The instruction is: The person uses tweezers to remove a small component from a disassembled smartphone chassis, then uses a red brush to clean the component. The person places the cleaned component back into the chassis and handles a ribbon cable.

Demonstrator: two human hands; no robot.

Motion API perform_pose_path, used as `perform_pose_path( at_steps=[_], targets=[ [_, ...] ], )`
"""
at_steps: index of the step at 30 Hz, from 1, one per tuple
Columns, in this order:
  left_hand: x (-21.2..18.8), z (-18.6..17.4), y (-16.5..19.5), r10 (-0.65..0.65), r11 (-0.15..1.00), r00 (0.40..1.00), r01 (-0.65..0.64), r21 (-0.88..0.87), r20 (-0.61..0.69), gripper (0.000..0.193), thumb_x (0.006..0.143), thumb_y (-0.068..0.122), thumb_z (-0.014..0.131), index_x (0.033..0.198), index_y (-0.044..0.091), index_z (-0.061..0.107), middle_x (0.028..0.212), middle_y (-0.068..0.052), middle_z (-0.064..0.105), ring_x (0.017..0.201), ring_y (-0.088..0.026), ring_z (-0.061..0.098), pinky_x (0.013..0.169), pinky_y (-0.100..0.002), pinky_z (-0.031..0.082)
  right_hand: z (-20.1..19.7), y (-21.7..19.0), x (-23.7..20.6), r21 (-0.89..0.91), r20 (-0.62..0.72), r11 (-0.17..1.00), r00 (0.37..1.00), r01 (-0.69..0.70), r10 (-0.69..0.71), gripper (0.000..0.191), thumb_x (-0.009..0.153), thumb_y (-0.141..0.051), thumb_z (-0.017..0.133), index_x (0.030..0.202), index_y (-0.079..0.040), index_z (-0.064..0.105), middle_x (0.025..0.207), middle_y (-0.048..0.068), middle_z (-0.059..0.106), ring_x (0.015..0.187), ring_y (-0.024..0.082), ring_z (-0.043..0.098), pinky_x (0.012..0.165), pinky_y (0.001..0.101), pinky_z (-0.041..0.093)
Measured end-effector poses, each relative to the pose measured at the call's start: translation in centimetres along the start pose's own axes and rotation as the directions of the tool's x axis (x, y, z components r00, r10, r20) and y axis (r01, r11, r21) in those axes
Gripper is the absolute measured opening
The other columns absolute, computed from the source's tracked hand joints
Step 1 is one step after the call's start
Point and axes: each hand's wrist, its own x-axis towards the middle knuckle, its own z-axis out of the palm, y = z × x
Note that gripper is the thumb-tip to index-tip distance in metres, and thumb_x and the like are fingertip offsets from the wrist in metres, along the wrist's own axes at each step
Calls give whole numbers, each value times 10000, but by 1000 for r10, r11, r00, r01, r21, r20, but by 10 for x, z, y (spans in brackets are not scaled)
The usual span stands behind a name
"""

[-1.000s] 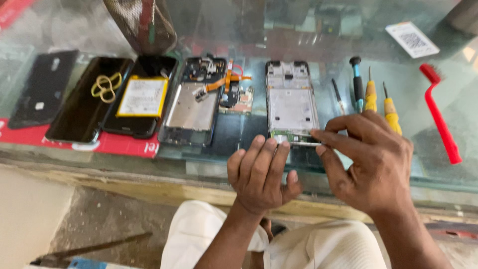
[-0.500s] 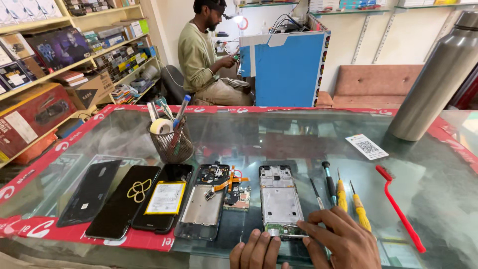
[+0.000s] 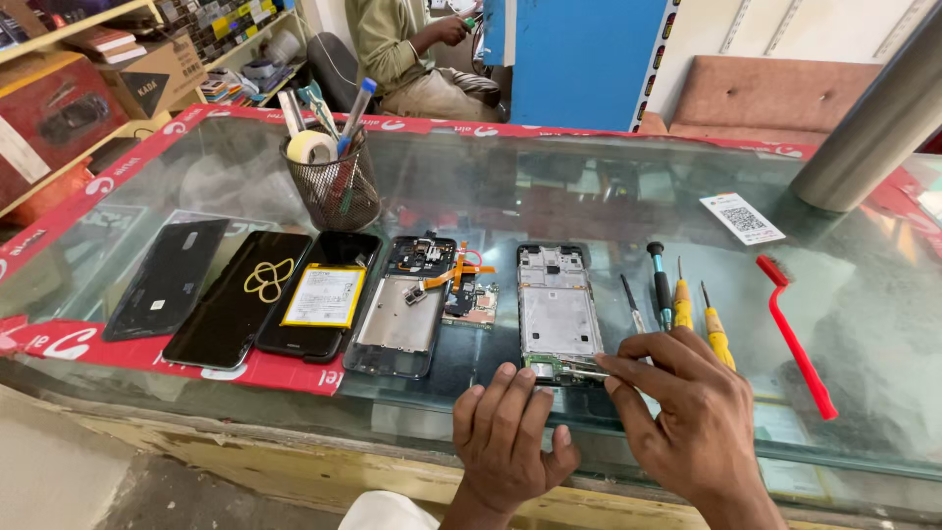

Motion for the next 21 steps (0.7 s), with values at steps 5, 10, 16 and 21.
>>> perform_pose_path(
  at_steps=[5,10,16,21],
  targets=[
    [0,-1,-1,13,1000,999,-12,-10,33,283,1028,356,503,1132,119,616,1249,-91,658,1241,-255,622,1097,-458,371,2,-3,1,-23,-11,1000,1000,11,-11,165,714,-52,774,857,-128,807,839,-27,724,747,176,655,621,342,523],
    [-5,2,0,10,1000,1000,-10,-6,22,279,1036,360,495,1135,128,616,1258,-81,648,1250,-249,617,1105,-450,367,2,-2,-1,-20,-22,998,998,58,-58,162,726,-40,771,864,-121,795,856,-18,720,778,182,662,657,342,532],
    [-6,1,1,9,1000,1000,-9,-1,29,274,1044,358,487,1143,138,619,1270,-76,646,1258,-244,615,1112,-451,362,3,-3,-2,-40,-11,997,998,66,-67,160,729,-46,777,868,-124,796,863,-16,720,787,185,669,658,344,532],
    [-6,0,1,16,1000,1000,-16,2,26,282,1046,361,483,1146,135,620,1272,-80,643,1256,-247,616,1106,-452,366,2,-2,-3,-66,9,995,997,75,-75,161,727,-56,775,871,-127,795,870,-20,723,786,188,665,671,349,535]
  ],
)
